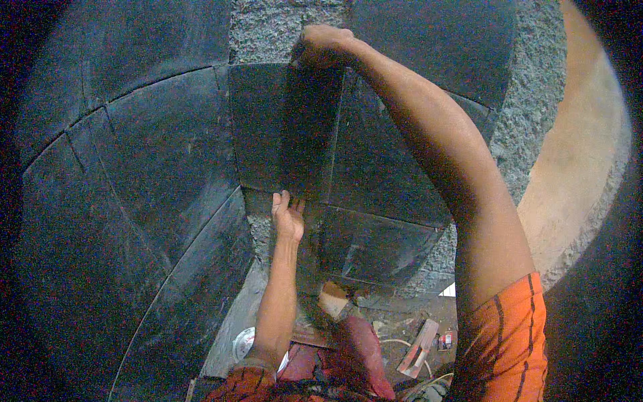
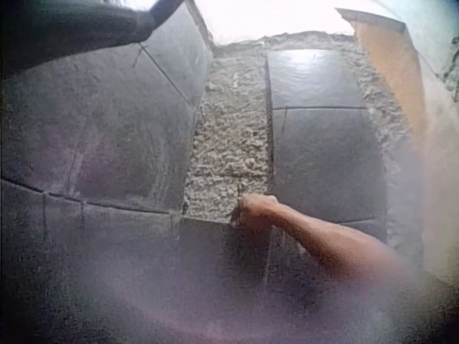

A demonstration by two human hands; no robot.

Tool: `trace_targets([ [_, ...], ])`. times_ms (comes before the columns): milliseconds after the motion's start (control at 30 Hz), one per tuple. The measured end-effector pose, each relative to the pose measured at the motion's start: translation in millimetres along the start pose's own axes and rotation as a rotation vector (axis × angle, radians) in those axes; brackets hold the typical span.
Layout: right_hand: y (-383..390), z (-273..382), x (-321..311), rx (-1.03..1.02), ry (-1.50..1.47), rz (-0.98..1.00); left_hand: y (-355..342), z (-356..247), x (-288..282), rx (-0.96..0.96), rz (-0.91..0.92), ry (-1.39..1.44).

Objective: The person kneels on the floor and places a dark rectangular tile into a gap in a curved tiled surface. They press the tile into the mortar, adjust its position, and use a yellow hammer to tap it into place. The person then scoops mortar from a bucket and spreads it onto a tile using a trowel.

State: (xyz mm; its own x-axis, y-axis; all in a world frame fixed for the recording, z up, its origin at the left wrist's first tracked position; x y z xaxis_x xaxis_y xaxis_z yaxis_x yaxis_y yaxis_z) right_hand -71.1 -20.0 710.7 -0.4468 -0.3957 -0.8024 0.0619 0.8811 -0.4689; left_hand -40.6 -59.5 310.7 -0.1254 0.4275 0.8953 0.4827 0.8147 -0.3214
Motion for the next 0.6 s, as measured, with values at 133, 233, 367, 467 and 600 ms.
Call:
trace_targets([
  [133,7.3,5.4,-4.2,0.037,-0.047,-0.041,3.1,-5.0,0.9,0.002,-0.062,-0.018],
  [233,12.4,11.1,-8.7,-0.001,-0.114,-0.028,3.6,-6.1,5.4,0.004,-0.065,-0.007],
  [367,8.2,10.3,-9.4,-0.097,-0.159,-0.004,1.2,-2.1,4.3,-0.002,-0.069,0.008],
  [467,10.0,16.8,-8.4,-0.056,-0.101,-0.003,0.4,-3.5,-3.5,-0.002,-0.063,0.001],
  [600,12.7,17.2,-7.5,-0.031,-0.146,0.016,2.0,-3.2,-0.3,0.009,-0.068,0.017],
])
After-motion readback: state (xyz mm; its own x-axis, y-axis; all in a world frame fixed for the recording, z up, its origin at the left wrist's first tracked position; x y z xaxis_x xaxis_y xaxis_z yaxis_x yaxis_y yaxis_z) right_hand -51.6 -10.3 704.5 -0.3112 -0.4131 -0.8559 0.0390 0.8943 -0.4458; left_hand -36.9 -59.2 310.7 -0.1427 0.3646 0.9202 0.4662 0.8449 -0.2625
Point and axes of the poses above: each hand's wrist, its own y-axis away from the middle knuckle, its own x-axis out of the palm, z = x × y, the point moved 9 cm from there along -y, towards the middle knuckle, and after that the axes turned 2 degrees about x, right-handed, at the moved point
